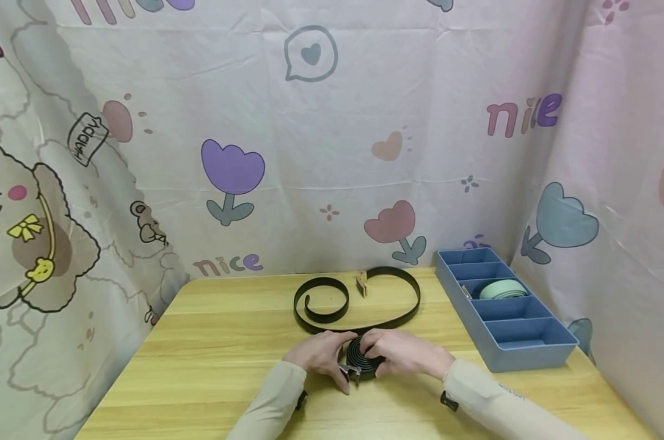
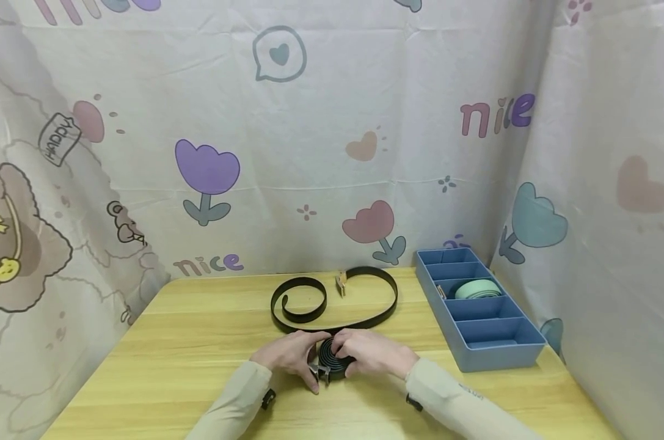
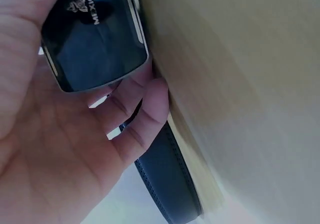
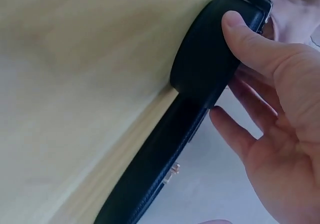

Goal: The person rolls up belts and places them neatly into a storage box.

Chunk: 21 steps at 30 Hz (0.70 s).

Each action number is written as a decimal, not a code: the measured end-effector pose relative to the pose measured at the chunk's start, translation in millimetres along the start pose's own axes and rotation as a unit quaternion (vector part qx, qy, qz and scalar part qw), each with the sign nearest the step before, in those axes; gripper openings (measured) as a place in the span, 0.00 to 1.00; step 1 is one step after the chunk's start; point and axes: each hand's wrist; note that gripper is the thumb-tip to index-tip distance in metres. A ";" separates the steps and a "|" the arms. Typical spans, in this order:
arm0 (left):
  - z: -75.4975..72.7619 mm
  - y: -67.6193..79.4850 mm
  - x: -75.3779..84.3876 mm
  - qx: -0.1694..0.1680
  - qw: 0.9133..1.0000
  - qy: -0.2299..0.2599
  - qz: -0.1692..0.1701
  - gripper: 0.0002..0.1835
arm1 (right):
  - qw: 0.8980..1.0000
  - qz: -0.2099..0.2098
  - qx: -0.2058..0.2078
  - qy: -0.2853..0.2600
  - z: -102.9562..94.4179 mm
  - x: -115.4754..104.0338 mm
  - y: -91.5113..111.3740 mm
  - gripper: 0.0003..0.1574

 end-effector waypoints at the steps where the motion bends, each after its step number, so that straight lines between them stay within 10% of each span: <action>1: -0.1 -0.5 -0.1 -0.001 1.000 0.001 0.005 0.57 | 1.000 -0.006 -0.001 0.007 -0.8 0.9 0.0 0.19; 7: -2.2 -6.3 1.4 -0.007 0.999 0.009 0.035 0.57 | 0.999 -0.024 -0.008 0.020 -1.7 6.7 1.0 0.22; 21: 1.9 -12.1 2.5 0.003 1.000 0.008 0.022 0.56 | 0.992 0.114 0.048 -0.015 17.9 -16.9 -3.6 0.32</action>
Point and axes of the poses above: each hand's wrist, its own y-axis away from the middle knuckle, its own z-axis out of the palm, x = y × z, and after that the axes turned 1 degree about -x, right-handed
